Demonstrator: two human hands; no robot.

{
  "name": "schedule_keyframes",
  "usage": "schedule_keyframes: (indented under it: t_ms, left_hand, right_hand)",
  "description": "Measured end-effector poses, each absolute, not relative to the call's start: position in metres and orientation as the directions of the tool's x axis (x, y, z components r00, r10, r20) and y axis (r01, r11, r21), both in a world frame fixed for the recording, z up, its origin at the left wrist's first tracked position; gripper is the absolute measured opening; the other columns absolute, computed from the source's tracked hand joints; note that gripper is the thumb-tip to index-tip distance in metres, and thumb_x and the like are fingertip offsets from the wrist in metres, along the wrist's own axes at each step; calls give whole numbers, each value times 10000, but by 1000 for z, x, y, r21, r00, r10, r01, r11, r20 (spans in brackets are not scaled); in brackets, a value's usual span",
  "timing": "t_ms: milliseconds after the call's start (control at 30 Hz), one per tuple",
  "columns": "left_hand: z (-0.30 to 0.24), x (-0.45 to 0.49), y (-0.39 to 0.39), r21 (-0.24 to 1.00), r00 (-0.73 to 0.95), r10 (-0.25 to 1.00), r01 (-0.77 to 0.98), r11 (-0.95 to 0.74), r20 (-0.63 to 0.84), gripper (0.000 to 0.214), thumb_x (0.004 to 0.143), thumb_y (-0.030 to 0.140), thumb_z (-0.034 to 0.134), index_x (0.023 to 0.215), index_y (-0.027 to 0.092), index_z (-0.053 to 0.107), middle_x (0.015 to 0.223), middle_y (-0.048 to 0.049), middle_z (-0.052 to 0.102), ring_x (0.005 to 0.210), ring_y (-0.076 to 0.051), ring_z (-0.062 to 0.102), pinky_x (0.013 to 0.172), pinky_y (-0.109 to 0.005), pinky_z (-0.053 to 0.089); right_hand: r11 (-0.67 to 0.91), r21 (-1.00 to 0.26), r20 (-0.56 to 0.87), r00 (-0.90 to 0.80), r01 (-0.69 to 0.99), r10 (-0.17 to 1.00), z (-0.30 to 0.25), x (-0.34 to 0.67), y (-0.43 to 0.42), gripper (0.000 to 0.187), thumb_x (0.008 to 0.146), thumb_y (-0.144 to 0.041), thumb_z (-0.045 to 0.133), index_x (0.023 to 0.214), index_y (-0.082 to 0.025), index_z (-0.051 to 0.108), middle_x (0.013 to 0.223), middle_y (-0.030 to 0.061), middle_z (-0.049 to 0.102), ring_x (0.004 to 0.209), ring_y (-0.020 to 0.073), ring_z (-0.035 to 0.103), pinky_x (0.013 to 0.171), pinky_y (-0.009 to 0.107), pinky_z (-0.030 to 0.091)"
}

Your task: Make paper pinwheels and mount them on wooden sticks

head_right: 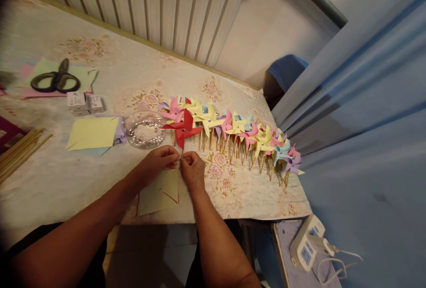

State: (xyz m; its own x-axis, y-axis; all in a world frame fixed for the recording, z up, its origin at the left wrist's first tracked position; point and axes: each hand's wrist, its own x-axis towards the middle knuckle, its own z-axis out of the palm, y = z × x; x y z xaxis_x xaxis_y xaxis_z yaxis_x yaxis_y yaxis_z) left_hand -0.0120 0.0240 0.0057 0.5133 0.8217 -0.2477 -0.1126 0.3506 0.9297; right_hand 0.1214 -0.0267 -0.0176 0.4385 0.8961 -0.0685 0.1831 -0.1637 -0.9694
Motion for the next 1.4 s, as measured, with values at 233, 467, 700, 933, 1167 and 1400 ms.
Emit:
schedule_keyframes:
  t_ms: [233, 467, 700, 933, 1167, 1400]
  left_hand:
    - [5, -13, 24, 936, 515, 823, -104, 336, -238, 290, 647, 405, 733, 738, 162, 604, 681, 27, 580, 638, -114, 527, 684, -278, 438]
    - [4, -12, 25, 936, 512, 822, -91, 341, -250, 309, 629, 426, 729, 729, 167, 591, 675, 29, 578, 632, -115, 525, 679, -279, 434]
    - [5, -12, 25, 937, 502, 827, -86, 338, -252, 293, 628, 414, 721, 722, 167, 594, 664, 30, 581, 623, -112, 521, 664, -276, 426]
    - [8, -11, 24, 929, 494, 828, -99, 357, -265, 288, 606, 395, 732, 704, 163, 594, 663, 31, 584, 622, -108, 524, 667, -276, 429]
    - [8, -11, 24, 931, 501, 827, -102, 351, -257, 284, 612, 393, 728, 705, 165, 585, 652, 36, 571, 606, -103, 507, 649, -268, 408]
    - [7, -11, 24, 931, 499, 828, -106, 350, -255, 296, 609, 404, 734, 714, 165, 594, 668, 34, 583, 623, -107, 523, 675, -278, 430]
  right_hand:
    - [-161, -965, -55, 442, 205, 895, -23, 123, -26, 99, 702, -289, 627, 771, -218, 616, 636, -54, 592, 529, 126, 541, 531, 256, 415]
    - [-165, -971, -75, 440, 170, 895, -22, 122, -26, 106, 687, -302, 627, 751, -224, 595, 618, -60, 584, 518, 124, 530, 526, 257, 412]
    - [-167, -970, -73, 447, 175, 892, -21, 121, -26, 109, 684, -299, 630, 753, -220, 600, 584, -66, 575, 500, 123, 522, 516, 255, 400]
    - [-163, -971, -69, 446, 176, 892, -22, 122, -26, 112, 676, -299, 633, 747, -220, 601, 598, -62, 580, 508, 125, 524, 521, 259, 407]
    - [-165, -970, -68, 449, 181, 891, -21, 122, -25, 105, 678, -289, 623, 756, -220, 609, 611, -60, 591, 511, 125, 533, 525, 258, 412]
    - [-167, -965, -61, 448, 201, 892, -22, 122, -26, 106, 684, -300, 629, 751, -220, 610, 622, -54, 592, 522, 127, 536, 533, 260, 420]
